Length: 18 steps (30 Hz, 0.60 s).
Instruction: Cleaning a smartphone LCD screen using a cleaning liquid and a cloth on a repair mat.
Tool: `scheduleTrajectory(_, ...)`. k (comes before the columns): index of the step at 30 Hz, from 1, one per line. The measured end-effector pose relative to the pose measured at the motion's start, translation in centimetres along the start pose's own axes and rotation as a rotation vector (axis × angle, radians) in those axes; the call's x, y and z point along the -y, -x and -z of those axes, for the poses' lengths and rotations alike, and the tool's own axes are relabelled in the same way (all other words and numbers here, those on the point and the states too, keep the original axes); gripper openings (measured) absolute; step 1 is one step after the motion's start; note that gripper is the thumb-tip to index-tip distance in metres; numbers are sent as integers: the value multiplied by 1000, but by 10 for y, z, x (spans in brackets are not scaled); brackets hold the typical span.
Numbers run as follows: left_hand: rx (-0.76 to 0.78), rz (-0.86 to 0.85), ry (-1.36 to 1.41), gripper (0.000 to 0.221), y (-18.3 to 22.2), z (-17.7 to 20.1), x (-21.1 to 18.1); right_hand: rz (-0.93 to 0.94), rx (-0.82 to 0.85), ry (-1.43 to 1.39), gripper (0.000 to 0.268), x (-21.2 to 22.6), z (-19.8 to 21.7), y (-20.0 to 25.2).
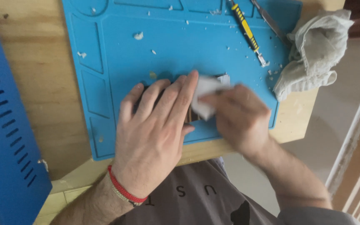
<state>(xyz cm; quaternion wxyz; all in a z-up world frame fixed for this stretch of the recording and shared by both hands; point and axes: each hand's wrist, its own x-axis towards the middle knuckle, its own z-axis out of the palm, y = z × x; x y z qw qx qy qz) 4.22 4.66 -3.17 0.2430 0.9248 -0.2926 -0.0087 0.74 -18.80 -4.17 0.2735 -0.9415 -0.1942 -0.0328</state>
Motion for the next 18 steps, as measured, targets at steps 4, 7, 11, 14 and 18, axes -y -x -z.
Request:
scheduleTrajectory(4, 14, 2, -13, 114, -2, 7, 2, 33, -83, 82, 37, 11, 2, 1)
scheduleTrajectory(7, -4, -2, -3, 109, -5, 7, 6, 35, -13, 67, 35, 7, 1, -7)
scheduleTrajectory(11, 19, -15, -87, 125, -2, 4, 5, -19, -93, 76, 49, 0, -3, -13)
scheduleTrajectory(14, -16, -56, 46, 124, 0, 4, 14, -69, 77, -111, 31, 40, 23, 37)
scheduleTrajectory(18, 53, -111, 92, 113, 6, 23, 18, -65, -369, -16, 48, 40, 22, 50)
